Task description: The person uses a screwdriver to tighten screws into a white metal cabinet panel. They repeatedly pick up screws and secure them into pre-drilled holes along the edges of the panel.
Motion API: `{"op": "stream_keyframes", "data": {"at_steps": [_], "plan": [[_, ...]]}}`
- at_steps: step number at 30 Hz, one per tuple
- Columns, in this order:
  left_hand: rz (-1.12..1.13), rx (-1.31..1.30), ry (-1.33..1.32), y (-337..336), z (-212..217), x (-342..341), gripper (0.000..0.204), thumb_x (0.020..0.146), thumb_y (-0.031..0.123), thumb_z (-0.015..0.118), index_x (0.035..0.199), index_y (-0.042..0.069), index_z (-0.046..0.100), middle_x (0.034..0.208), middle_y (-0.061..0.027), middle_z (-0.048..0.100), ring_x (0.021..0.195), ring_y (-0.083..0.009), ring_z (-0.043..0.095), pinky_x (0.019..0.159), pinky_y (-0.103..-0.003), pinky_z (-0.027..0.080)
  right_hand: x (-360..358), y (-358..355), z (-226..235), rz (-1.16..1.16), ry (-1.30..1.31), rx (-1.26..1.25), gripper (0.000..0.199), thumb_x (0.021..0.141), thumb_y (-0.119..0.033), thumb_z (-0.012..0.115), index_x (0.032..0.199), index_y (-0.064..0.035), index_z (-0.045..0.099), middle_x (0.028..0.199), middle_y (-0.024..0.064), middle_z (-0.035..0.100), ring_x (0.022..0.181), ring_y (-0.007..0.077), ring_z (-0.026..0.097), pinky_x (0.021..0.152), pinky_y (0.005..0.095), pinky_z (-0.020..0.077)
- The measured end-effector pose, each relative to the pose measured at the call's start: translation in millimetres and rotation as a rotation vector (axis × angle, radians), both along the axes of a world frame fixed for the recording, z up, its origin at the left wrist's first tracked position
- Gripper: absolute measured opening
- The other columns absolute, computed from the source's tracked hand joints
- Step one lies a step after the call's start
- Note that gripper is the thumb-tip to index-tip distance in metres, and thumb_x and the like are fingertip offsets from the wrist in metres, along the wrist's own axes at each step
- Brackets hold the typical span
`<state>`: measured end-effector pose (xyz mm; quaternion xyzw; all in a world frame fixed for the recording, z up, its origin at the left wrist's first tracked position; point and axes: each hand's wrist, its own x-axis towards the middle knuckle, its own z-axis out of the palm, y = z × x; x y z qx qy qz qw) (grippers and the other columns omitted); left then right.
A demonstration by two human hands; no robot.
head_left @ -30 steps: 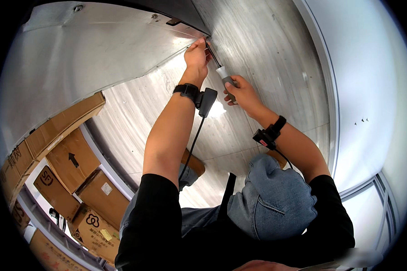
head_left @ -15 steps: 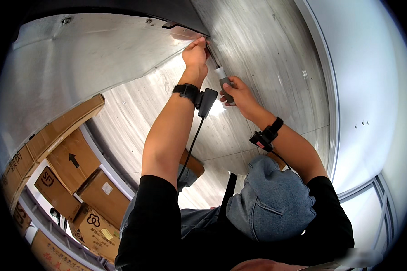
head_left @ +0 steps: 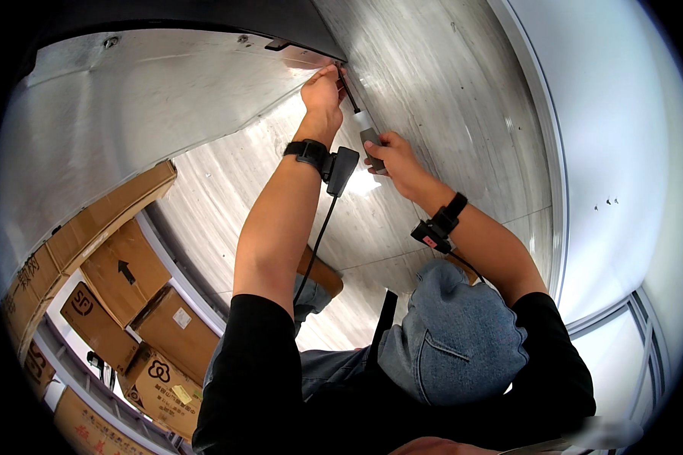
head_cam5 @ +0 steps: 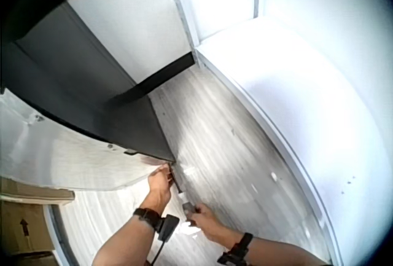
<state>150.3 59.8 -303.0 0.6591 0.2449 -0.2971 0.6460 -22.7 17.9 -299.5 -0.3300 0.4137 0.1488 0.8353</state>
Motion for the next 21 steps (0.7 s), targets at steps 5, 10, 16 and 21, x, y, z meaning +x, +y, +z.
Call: {"op": "stream_keyframes", "data": {"at_steps": [5, 10, 16, 21], "plan": [[-0.018, 0.019, 0.009, 0, 2, 1, 0.014, 0.090, 0.011, 0.052, 0.101, 0.008, 0.060, 0.092, -0.0032, 0.062, 0.081, -0.0169, 0.055, 0.076, -0.034, 0.044, -4, 1, 0, -0.008, -0.017, 0.076, 0.033, 0.090, -0.027, 0.058, 0.106, 0.0001, 0.047, 0.094, 0.0080, 0.054, 0.077, 0.0158, 0.058, 0.066, 0.0313, 0.0479], [-0.023, 0.028, 0.018, -2, 3, -1, 0.015, 0.090, 0.013, 0.052, 0.101, 0.008, 0.060, 0.093, -0.0027, 0.063, 0.079, -0.0160, 0.054, 0.076, -0.033, 0.043, -3, 3, 10, 0.021, 0.050, 0.016, 0.035, 0.094, -0.030, 0.051, 0.110, 0.0001, 0.048, 0.096, 0.0073, 0.055, 0.077, 0.0160, 0.057, 0.067, 0.0319, 0.0476], [-0.048, 0.040, 0.009, -6, 7, -4, 0.014, 0.091, 0.014, 0.052, 0.099, 0.007, 0.060, 0.093, -0.0027, 0.064, 0.079, -0.0148, 0.053, 0.076, -0.033, 0.043, -5, 3, 4, -0.028, 0.052, 0.047, 0.037, 0.093, -0.033, 0.052, 0.111, -0.0007, 0.045, 0.096, 0.0092, 0.055, 0.075, 0.0177, 0.057, 0.069, 0.0343, 0.0485], [-0.037, 0.044, 0.018, -7, 11, -3, 0.013, 0.091, 0.013, 0.051, 0.098, 0.008, 0.060, 0.092, -0.0029, 0.064, 0.079, -0.0143, 0.053, 0.076, -0.033, 0.043, -3, -5, 11, 0.005, 0.004, 0.218, 0.035, 0.094, -0.034, 0.052, 0.110, -0.0030, 0.047, 0.093, 0.0078, 0.055, 0.077, 0.0173, 0.057, 0.070, 0.0334, 0.0475]]}}
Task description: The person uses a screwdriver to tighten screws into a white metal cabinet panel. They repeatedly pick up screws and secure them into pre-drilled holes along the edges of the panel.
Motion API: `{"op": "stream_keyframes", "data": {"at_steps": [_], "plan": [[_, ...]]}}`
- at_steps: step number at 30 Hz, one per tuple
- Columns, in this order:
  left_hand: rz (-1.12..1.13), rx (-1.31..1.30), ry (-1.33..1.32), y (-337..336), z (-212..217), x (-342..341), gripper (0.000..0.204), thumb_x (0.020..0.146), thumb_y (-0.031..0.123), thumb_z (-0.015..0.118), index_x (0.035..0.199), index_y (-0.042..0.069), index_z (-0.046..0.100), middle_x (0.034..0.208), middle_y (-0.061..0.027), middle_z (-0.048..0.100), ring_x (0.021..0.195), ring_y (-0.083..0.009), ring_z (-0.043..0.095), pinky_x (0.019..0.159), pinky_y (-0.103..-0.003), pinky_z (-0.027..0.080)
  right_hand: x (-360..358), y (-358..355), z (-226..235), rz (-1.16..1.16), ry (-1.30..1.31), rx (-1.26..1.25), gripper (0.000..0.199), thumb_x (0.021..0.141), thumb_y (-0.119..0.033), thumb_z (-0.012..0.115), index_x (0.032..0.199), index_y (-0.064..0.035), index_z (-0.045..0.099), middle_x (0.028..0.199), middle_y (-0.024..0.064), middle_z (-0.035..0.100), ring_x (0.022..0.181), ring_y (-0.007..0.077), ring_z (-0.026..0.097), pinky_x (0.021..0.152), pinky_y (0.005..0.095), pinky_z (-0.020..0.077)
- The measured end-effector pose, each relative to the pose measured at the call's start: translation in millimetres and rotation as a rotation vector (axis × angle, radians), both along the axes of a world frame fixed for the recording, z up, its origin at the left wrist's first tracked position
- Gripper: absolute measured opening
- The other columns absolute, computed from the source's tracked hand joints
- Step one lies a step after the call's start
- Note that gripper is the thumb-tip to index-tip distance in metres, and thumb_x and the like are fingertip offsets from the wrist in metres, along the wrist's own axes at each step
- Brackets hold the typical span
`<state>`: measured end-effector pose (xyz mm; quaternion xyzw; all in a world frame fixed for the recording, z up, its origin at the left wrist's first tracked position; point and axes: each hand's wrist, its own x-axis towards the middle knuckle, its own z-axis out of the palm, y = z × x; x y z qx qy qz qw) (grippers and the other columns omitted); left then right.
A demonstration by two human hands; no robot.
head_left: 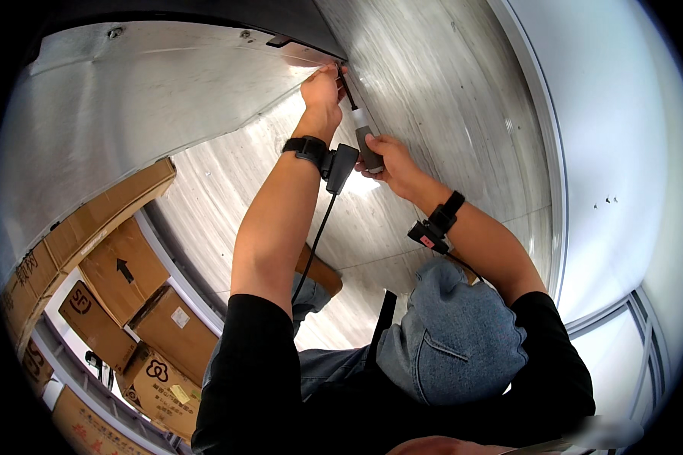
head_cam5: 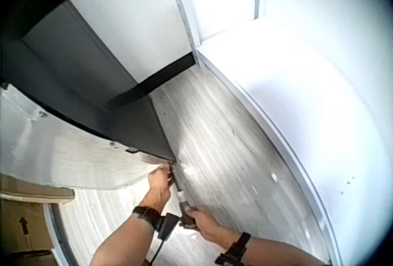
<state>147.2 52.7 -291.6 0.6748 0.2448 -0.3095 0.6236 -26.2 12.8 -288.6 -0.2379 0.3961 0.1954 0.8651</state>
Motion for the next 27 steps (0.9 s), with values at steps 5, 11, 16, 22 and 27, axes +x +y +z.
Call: {"op": "stream_keyframes", "data": {"at_steps": [5, 11, 16, 22, 27], "plan": [[-0.027, 0.011, 0.010, -2, 1, -2, 0.014, 0.091, 0.013, 0.050, 0.098, 0.008, 0.060, 0.093, -0.0027, 0.064, 0.080, -0.0146, 0.053, 0.076, -0.032, 0.043, 0, 5, -4, -0.025, 0.042, -0.047, 0.033, 0.094, -0.033, 0.051, 0.109, -0.0037, 0.047, 0.091, 0.0082, 0.056, 0.075, 0.0182, 0.057, 0.067, 0.0330, 0.0472], [-0.033, 0.035, 0.004, -3, 3, -1, 0.015, 0.090, 0.014, 0.051, 0.098, 0.007, 0.060, 0.092, -0.0031, 0.064, 0.078, -0.0150, 0.053, 0.075, -0.032, 0.044, -3, 4, -12, -0.092, 0.023, 0.015, 0.042, 0.091, -0.037, 0.056, 0.110, -0.0017, 0.046, 0.090, 0.0085, 0.052, 0.075, 0.0188, 0.057, 0.067, 0.0342, 0.0474], [0.025, 0.038, 0.019, -10, 6, -4, 0.015, 0.088, 0.014, 0.052, 0.097, 0.005, 0.059, 0.089, -0.0047, 0.063, 0.076, -0.0156, 0.054, 0.072, -0.031, 0.045, -2, -1, -7, -0.055, 0.046, -0.065, 0.041, 0.093, -0.040, 0.051, 0.109, -0.0024, 0.047, 0.088, 0.0081, 0.054, 0.074, 0.0180, 0.058, 0.066, 0.0328, 0.0471], [0.076, 0.094, 0.037, -21, 9, -2, 0.015, 0.086, 0.013, 0.055, 0.095, 0.003, 0.059, 0.086, -0.0060, 0.063, 0.073, -0.0168, 0.056, 0.065, -0.030, 0.046, -5, -3, -11, 0.000, -0.082, -0.016, 0.043, 0.094, -0.043, 0.048, 0.109, -0.0032, 0.047, 0.092, 0.0081, 0.056, 0.075, 0.0174, 0.059, 0.069, 0.0332, 0.0475], [0.072, 0.154, 0.026, -23, 7, -1, 0.013, 0.085, 0.013, 0.055, 0.092, 0.003, 0.059, 0.081, -0.0056, 0.063, 0.072, -0.0167, 0.057, 0.064, -0.030, 0.047, -7, -8, -9, 0.011, -0.085, -0.077, 0.040, 0.095, -0.043, 0.046, 0.107, -0.0046, 0.046, 0.090, 0.0083, 0.057, 0.074, 0.0171, 0.059, 0.069, 0.0327, 0.0474]]}}
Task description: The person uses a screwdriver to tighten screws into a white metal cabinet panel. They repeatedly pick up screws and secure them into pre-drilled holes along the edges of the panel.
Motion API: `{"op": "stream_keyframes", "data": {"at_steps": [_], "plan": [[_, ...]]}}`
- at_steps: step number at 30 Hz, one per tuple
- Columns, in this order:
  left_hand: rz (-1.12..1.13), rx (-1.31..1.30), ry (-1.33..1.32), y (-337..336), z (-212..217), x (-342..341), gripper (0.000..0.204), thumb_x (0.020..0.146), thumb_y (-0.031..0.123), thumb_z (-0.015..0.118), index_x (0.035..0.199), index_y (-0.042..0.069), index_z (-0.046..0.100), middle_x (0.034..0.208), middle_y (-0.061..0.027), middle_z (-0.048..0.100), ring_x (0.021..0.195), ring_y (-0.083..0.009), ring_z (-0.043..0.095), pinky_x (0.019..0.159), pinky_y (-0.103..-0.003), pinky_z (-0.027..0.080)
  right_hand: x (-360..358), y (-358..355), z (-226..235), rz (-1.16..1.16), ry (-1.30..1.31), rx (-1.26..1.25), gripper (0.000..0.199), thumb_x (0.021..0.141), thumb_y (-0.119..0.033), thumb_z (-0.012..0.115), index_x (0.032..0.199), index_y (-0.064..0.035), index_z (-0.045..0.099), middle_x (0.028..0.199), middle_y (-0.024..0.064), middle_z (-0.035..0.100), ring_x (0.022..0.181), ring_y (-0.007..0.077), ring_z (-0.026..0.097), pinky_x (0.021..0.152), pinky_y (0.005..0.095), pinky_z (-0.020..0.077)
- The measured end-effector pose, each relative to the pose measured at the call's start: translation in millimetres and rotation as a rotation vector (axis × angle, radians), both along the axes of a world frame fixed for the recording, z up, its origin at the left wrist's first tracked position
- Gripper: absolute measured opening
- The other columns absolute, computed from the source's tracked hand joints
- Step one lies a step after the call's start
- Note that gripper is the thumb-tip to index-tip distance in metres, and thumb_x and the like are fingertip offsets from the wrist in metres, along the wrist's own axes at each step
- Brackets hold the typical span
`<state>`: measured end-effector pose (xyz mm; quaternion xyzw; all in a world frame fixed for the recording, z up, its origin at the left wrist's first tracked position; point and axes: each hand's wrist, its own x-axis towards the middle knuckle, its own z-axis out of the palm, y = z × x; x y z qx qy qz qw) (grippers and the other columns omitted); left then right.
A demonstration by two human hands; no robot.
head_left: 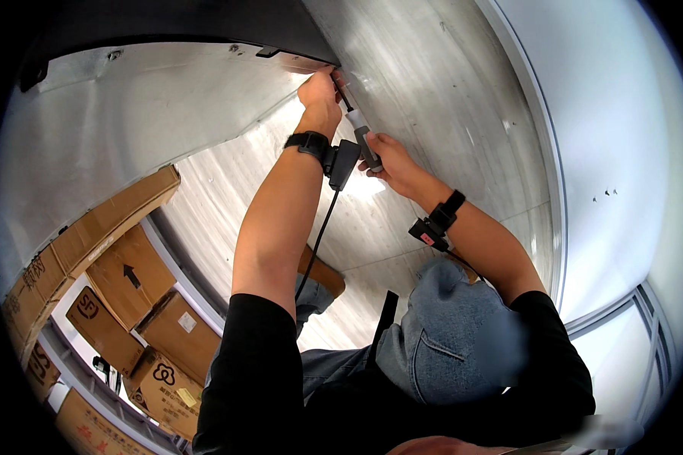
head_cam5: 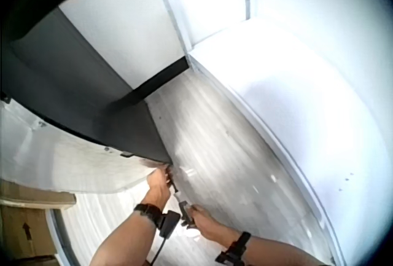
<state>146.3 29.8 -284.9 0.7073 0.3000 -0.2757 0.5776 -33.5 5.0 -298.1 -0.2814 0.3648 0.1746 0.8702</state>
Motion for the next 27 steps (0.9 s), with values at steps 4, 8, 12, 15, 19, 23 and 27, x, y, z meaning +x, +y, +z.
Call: {"op": "stream_keyframes", "data": {"at_steps": [4, 8, 12, 15, 19, 23, 27], "plan": [[0.054, -0.033, -0.028, 4, -8, 1, 0.012, 0.084, 0.014, 0.057, 0.090, 0.004, 0.059, 0.082, -0.0043, 0.063, 0.071, -0.0164, 0.057, 0.065, -0.032, 0.047, -6, -5, 1, 0.014, -0.030, 0.004, 0.038, 0.095, -0.041, 0.046, 0.107, -0.0043, 0.046, 0.089, 0.0086, 0.057, 0.073, 0.0168, 0.058, 0.066, 0.0321, 0.0473], [0.040, -0.013, -0.024, 7, -11, 3, 0.014, 0.084, 0.015, 0.058, 0.091, 0.003, 0.059, 0.082, -0.0060, 0.063, 0.070, -0.0174, 0.057, 0.064, -0.033, 0.047, -18, -10, 5, 0.107, -0.009, -0.070, 0.037, 0.095, -0.039, 0.047, 0.106, -0.0033, 0.047, 0.089, 0.0089, 0.057, 0.072, 0.0165, 0.057, 0.063, 0.0314, 0.0469], [-0.028, -0.047, -0.082, 16, -18, 3, 0.017, 0.083, 0.019, 0.060, 0.091, 0.004, 0.061, 0.083, -0.0052, 0.063, 0.067, -0.0158, 0.057, 0.056, -0.029, 0.045, -40, -23, 12, 0.156, -0.055, -0.181, 0.036, 0.096, -0.037, 0.046, 0.106, -0.0024, 0.048, 0.088, 0.0087, 0.057, 0.070, 0.0158, 0.056, 0.061, 0.0304, 0.0460], [-0.188, -0.102, -0.013, 30, -24, 6, 0.022, 0.084, 0.019, 0.059, 0.101, 0.005, 0.059, 0.092, -0.0068, 0.061, 0.074, -0.0178, 0.057, 0.063, -0.031, 0.050, -59, -31, 20, 0.143, -0.069, -0.254, 0.035, 0.096, -0.036, 0.046, 0.107, -0.0024, 0.048, 0.085, 0.0069, 0.056, 0.068, 0.0146, 0.055, 0.059, 0.0291, 0.0446], [-0.524, -0.110, 0.111, 14, -6, -25, 0.035, 0.089, 0.018, 0.055, 0.122, 0.005, 0.052, 0.105, -0.0064, 0.059, 0.090, -0.0167, 0.057, 0.073, -0.028, 0.047, -108, -61, 38, 0.008, -0.149, -0.270, 0.031, 0.094, -0.034, 0.052, 0.101, -0.0037, 0.050, 0.083, 0.0042, 0.053, 0.066, 0.0113, 0.052, 0.058, 0.0263, 0.0428], [-0.751, -0.183, -0.050, -47, 36, -82, 0.028, 0.090, 0.011, 0.051, 0.117, 0.005, 0.056, 0.098, -0.0047, 0.061, 0.083, -0.0132, 0.057, 0.070, -0.025, 0.047, -166, -87, 63, -0.179, -0.153, -0.434, 0.031, 0.091, -0.035, 0.057, 0.099, -0.0055, 0.050, 0.078, 0.0022, 0.051, 0.063, 0.0100, 0.050, 0.056, 0.0255, 0.0424], [-0.952, -0.312, -0.271, -111, 63, -140, 0.023, 0.087, 0.006, 0.055, 0.109, 0.005, 0.061, 0.093, -0.0027, 0.062, 0.080, -0.0107, 0.058, 0.069, -0.024, 0.046, -226, -103, 89, -0.431, -0.077, -0.481, 0.028, 0.090, -0.030, 0.060, 0.098, -0.0053, 0.050, 0.076, 0.0016, 0.050, 0.061, 0.0088, 0.049, 0.053, 0.0243, 0.0415]]}}
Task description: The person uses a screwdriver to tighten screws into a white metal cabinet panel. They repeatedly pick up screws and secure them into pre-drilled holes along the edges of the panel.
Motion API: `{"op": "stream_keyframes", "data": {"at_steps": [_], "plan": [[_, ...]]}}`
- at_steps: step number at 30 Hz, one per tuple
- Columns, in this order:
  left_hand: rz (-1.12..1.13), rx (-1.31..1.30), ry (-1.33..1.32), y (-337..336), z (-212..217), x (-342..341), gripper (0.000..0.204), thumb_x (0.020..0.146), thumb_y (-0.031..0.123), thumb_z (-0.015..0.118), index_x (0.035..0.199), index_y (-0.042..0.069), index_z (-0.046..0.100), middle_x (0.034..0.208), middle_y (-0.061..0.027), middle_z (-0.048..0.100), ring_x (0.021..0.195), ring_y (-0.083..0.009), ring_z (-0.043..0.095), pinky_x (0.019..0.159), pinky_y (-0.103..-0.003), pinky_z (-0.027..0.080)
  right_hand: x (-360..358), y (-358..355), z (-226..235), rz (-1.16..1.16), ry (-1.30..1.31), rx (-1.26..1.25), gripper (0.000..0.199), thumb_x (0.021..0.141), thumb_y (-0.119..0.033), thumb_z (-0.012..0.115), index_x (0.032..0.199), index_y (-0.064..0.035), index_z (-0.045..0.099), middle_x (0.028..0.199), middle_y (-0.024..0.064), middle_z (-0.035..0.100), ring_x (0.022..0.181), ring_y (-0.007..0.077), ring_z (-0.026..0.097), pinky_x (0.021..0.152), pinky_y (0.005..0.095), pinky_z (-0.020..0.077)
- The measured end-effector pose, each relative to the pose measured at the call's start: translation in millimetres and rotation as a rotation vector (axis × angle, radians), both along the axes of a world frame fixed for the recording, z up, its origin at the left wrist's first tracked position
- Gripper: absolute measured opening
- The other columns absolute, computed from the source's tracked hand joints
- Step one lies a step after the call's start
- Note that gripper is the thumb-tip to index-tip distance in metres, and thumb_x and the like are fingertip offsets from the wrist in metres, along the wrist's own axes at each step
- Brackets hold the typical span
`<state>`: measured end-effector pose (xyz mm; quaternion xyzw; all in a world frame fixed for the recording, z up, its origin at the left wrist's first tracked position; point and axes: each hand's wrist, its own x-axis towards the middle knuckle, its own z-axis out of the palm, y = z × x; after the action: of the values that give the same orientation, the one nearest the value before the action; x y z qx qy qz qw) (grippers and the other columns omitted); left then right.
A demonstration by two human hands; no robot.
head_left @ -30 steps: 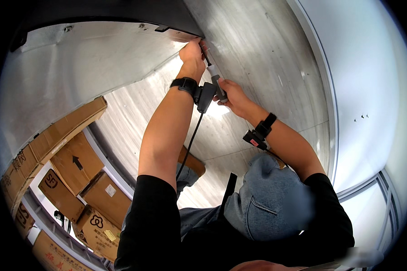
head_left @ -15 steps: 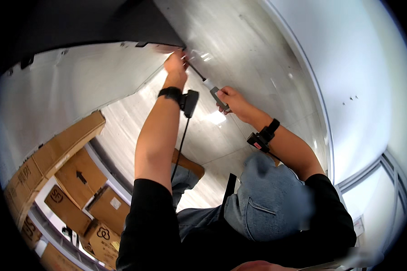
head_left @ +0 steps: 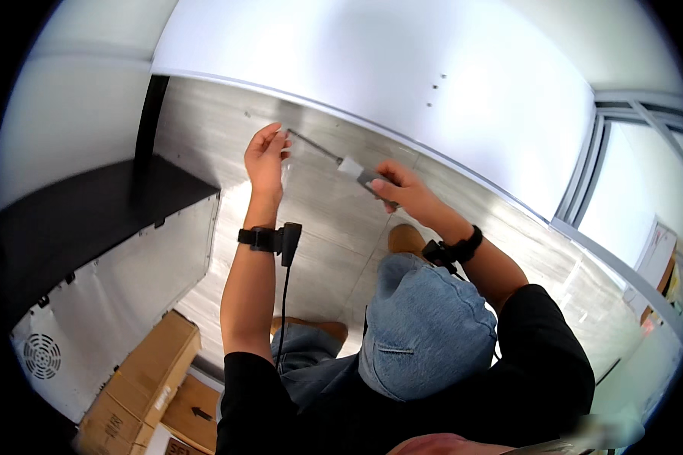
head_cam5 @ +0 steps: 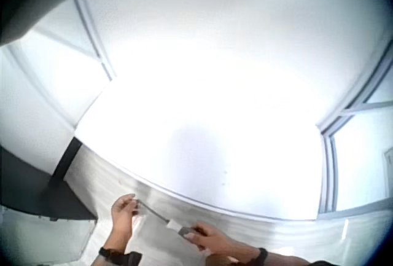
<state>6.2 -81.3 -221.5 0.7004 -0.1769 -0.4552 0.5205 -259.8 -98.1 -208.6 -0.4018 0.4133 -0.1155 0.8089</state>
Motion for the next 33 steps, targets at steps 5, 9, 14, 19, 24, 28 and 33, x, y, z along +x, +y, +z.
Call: {"op": "stream_keyframes", "data": {"at_steps": [5, 9, 14, 19, 24, 28, 33], "plan": [[-0.370, -0.169, -0.279, -78, 12, -87, 0.022, 0.084, 0.004, 0.060, 0.106, 0.004, 0.063, 0.089, -0.0022, 0.063, 0.081, -0.0112, 0.058, 0.072, -0.025, 0.047, -74, -6, 18, -0.332, -0.005, -0.101, 0.022, 0.090, -0.025, 0.060, 0.096, -0.0057, 0.051, 0.075, 0.0009, 0.050, 0.060, 0.0079, 0.046, 0.053, 0.0233, 0.0405], [-0.623, -0.173, -0.473, -129, 17, -157, 0.026, 0.080, 0.009, 0.065, 0.106, 0.004, 0.063, 0.091, -0.0061, 0.064, 0.083, -0.0151, 0.060, 0.075, -0.027, 0.049, -117, -1, 11, -0.540, -0.019, -0.113, 0.019, 0.091, -0.025, 0.058, 0.093, -0.0071, 0.051, 0.077, 0.0018, 0.053, 0.061, 0.0076, 0.045, 0.053, 0.0227, 0.0400], [-0.744, -0.027, -0.761, -160, 0, -194, 0.029, 0.076, 0.014, 0.069, 0.103, 0.005, 0.065, 0.089, -0.0078, 0.066, 0.081, -0.0190, 0.062, 0.076, -0.030, 0.050, -140, 3, 2, -0.696, 0.008, -0.079, 0.020, 0.091, -0.027, 0.058, 0.091, -0.0078, 0.052, 0.076, 0.0021, 0.054, 0.061, 0.0065, 0.045, 0.051, 0.0212, 0.0391], [-0.701, -0.052, -0.807, -166, -24, -191, 0.020, 0.077, 0.014, 0.068, 0.094, 0.005, 0.068, 0.083, -0.0075, 0.067, 0.076, -0.0181, 0.063, 0.072, -0.029, 0.050, -149, -1, -1, -0.716, 0.035, -0.122, 0.020, 0.090, -0.027, 0.059, 0.091, -0.0075, 0.052, 0.075, 0.0014, 0.054, 0.060, 0.0058, 0.045, 0.050, 0.0205, 0.0387], [-0.659, -0.079, -0.757, -168, -19, -191, 0.013, 0.076, 0.012, 0.067, 0.086, 0.004, 0.069, 0.080, -0.0077, 0.067, 0.072, -0.0186, 0.063, 0.069, -0.030, 0.050, -145, -14, -3, -0.668, 0.041, -0.149, 0.019, 0.089, -0.023, 0.061, 0.091, -0.0069, 0.051, 0.074, 0.0002, 0.052, 0.060, 0.0054, 0.045, 0.050, 0.0207, 0.0385], [-0.473, -0.052, -0.403, -156, -3, -184, 0.008, 0.081, 0.008, 0.063, 0.086, 0.003, 0.067, 0.080, -0.0071, 0.065, 0.073, -0.0179, 0.063, 0.067, -0.030, 0.050, -136, -20, -4, -0.561, 0.040, -0.183, 0.019, 0.088, -0.020, 0.062, 0.092, -0.0062, 0.051, 0.074, -0.0005, 0.051, 0.061, 0.0049, 0.044, 0.050, 0.0207, 0.0378], [-0.024, -0.046, 0.525, -96, 24, -115, 0.011, 0.091, 0.012, 0.055, 0.097, 0.004, 0.058, 0.087, -0.0055, 0.064, 0.076, -0.0176, 0.063, 0.071, -0.028, 0.054, -97, -31, 12, -0.314, 0.085, -0.299, 0.023, 0.086, -0.018, 0.063, 0.103, -0.0059, 0.053, 0.078, -0.0004, 0.053, 0.063, 0.0040, 0.044, 0.051, 0.0203, 0.0370]]}}
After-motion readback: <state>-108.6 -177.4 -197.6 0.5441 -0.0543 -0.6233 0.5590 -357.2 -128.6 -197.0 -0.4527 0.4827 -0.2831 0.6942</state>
